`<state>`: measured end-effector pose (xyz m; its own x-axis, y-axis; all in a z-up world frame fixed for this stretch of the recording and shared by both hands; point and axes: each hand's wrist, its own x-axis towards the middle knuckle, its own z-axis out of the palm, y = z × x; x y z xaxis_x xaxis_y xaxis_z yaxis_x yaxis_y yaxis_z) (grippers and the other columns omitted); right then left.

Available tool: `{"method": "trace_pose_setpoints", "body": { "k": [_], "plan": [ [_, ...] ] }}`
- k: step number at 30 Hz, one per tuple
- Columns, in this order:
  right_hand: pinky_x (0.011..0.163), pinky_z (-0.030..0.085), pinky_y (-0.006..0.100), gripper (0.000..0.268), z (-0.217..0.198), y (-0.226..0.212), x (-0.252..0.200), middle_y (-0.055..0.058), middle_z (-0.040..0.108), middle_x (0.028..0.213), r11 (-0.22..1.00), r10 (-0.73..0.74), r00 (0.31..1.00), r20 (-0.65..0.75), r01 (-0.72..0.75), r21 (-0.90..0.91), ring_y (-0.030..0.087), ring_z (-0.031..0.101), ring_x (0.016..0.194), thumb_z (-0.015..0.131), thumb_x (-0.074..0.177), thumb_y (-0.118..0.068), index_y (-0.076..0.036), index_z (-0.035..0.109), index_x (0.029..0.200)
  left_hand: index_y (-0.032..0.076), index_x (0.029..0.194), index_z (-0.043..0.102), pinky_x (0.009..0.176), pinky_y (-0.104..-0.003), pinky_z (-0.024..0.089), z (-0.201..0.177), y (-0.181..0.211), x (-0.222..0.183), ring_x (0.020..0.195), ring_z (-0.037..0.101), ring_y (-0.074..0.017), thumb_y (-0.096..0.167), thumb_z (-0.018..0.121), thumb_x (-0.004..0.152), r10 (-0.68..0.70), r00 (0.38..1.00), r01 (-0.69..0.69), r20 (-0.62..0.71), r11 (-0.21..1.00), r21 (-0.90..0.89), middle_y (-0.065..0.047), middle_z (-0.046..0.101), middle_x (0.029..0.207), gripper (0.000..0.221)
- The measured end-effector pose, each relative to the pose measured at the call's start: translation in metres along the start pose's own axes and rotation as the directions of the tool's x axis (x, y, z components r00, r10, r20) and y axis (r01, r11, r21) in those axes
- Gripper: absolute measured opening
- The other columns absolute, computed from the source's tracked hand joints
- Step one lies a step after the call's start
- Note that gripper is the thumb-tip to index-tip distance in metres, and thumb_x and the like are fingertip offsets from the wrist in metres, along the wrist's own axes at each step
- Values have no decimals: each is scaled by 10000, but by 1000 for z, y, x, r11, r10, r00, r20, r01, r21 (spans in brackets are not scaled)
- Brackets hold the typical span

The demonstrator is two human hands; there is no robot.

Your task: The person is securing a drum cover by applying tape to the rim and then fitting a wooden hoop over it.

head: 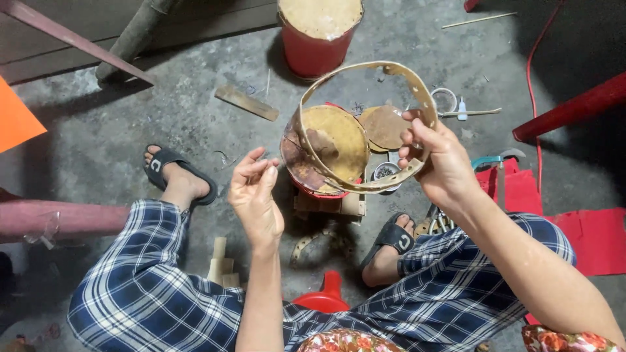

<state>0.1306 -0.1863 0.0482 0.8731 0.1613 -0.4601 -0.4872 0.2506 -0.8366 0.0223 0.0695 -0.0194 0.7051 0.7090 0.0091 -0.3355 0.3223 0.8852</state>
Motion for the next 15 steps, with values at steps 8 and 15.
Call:
{"method": "trace_pose_setpoints", "body": {
  "k": [8,15],
  "plan": [
    [677,582,243,301,-5,-11,-6,-41,541,853,999,-30,999,-12,30,-14,108,626,746,629,1022,-346,-182,600,1274,-27,942,652,823,-293,659,-2,9,7,972,732,-226,-81,723,866,-73,996,72,-46,997,-20,-192,629,1230,117],
    [591,470,253,150,14,-31,-15,-48,547,781,994,-31,999,-15,32,108,94,540,673,665,986,-214,-168,616,1120,98,1077,611,951,-250,546,27,44,-17,993,656,-133,-106,692,866,-7,990,7,138,1000,0,-124,562,1279,304]
  ]
}}
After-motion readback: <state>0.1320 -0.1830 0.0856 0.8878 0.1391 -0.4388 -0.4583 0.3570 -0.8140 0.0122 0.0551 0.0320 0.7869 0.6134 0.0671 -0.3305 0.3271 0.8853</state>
